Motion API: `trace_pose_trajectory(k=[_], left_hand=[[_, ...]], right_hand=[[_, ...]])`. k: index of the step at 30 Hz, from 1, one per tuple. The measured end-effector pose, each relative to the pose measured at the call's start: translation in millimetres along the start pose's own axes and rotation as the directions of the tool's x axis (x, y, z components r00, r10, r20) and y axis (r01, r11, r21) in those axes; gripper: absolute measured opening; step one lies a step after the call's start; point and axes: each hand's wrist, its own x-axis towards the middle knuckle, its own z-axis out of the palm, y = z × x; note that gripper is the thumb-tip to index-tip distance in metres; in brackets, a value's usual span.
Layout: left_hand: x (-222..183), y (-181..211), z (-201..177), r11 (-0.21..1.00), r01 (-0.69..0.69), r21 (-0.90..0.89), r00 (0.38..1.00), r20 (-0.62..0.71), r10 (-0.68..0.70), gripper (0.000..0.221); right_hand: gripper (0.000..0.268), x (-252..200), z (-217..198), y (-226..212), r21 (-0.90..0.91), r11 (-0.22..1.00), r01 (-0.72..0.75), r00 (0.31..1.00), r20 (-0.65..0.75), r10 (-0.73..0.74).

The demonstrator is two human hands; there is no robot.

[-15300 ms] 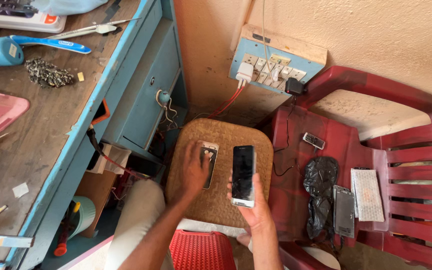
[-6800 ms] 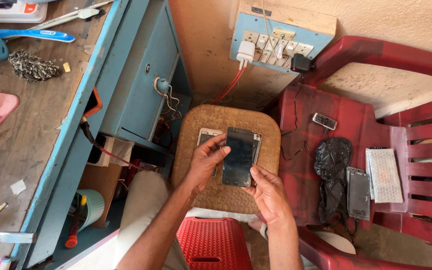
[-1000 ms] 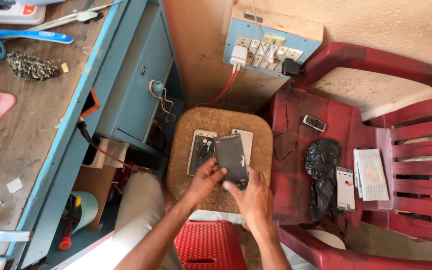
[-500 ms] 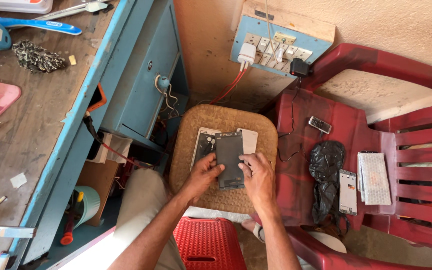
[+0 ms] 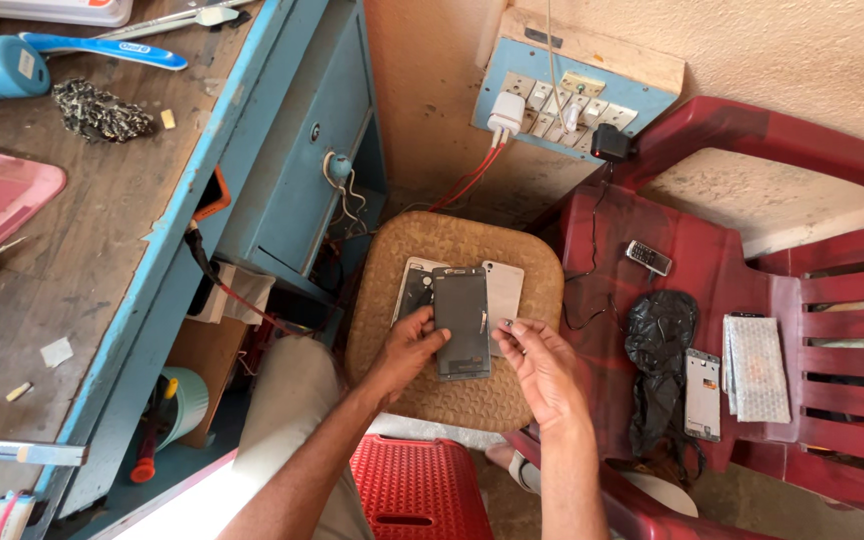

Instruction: The person handles two smartphones, separating the back cover from one device and placing it on a small table. They then use a metal prying tool to carefully pry open the edges of the second smartphone's back cover.

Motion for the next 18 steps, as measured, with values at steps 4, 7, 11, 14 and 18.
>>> trace_pose_trajectory(k=[4,7,11,14,18], left_hand=[[-1.8,3.3,-1.4,1.0,0.006,-0.001,1.0,-0.008,-0.006,0.029],[-1.5,2.9,-2.4,1.0,-0.005,-0.021,1.0,0.0,0.005,0.028],[1.8,-0.9,-3.4,0.994,-0.112,0.005,0.994,0.003,0.112,0.028],[2.4,-2.7,-2.9,0.985,-0.151,0.084,0.989,0.005,0.151,0.027],[-0.5,3.6,0.5,0.968,-0.202,0.152,0.979,-0.004,0.205,0.029]], right_hand=[[0.013,0.2,4.5,0.7,0.134,0.989,-0.066,0.998,0.001,0.067],[0.018,4.2,7.4,2.1,0.129,0.989,-0.073,0.997,-0.003,0.074],[0.018,8.1,14.4,12.0,-0.321,0.947,0.023,0.985,-0.156,-0.077],[0.022,6.3,27.3,26.1,-0.705,0.699,0.122,0.939,-0.146,-0.312],[0.019,1.1,41.4,29.1,-0.822,0.55,0.147,0.898,-0.122,-0.423]])
